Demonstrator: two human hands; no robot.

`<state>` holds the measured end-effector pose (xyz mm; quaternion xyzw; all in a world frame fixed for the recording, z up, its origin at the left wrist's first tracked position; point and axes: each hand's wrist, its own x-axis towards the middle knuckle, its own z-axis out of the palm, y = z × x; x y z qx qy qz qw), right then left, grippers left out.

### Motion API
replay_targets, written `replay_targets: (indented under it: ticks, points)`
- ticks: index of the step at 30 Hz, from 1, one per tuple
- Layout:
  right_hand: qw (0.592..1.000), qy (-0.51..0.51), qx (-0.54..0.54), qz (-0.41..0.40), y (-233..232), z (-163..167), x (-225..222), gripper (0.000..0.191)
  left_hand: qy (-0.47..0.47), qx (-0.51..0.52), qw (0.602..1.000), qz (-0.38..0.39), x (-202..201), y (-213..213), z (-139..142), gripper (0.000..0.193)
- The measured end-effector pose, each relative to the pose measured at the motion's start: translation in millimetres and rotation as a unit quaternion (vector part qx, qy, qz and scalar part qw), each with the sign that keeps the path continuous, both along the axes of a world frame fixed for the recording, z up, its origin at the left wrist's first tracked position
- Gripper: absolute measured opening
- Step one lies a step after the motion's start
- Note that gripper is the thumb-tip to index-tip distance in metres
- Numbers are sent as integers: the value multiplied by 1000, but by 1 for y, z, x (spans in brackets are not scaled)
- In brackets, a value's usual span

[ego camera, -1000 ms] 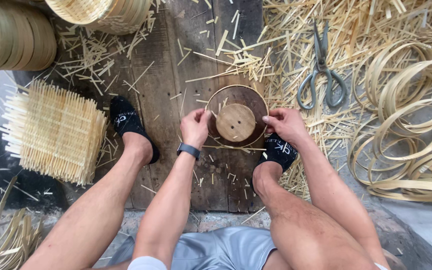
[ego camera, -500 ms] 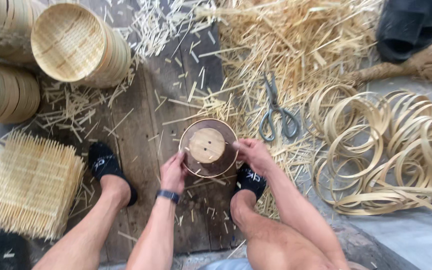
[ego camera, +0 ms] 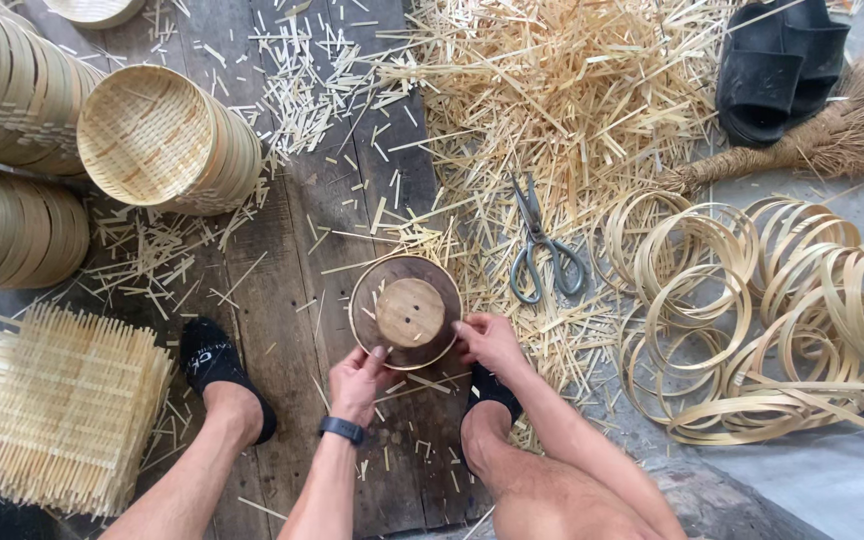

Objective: The person sits on the floor of a basket workshop and assembles woven bamboo sieves. They trim bamboo strips with scissors, press a woven bamboo disc onto a round wooden mold, bend a thin bamboo rim ring around the disc edge, and set finished sieves onto a stack.

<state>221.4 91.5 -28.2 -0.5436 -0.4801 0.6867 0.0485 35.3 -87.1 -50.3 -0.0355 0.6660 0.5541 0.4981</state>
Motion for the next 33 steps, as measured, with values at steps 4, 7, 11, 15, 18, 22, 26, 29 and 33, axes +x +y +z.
replay_targets:
  ticks: [4,7,11,15,18,22,26,29,33]
  points:
    - [997,65,37,19,12,40,-8,88,244,55,959,-134,-26,9,63,38]
    - [994,52,76,60,10,65,-26,114,408,113,865,-269,-25,34,106,40]
    - [994,35,103,21,-7,82,-45,118,307,70,929,-194,-6,76,137,47]
    - [983,16,174,51,-16,86,-53,107,351,27,919,-178,5,92,141,49]
    - [986,22,157,44,-11,83,-52,100,386,49,904,-174,1,85,126,53]
    - [986,113,118,37,-1,74,-32,95,312,-21,942,-118,-19,72,80,52]
    - [924,364,-83,-81,6,57,10,80,134,17,981,142,-50,47,32,56]
    - [876,423,-155,-171,10,41,34,64,49,73,972,217,-51,34,13,54]
    - [897,393,-81,-188,10,32,42,57,-10,-13,988,151,-36,28,18,44]
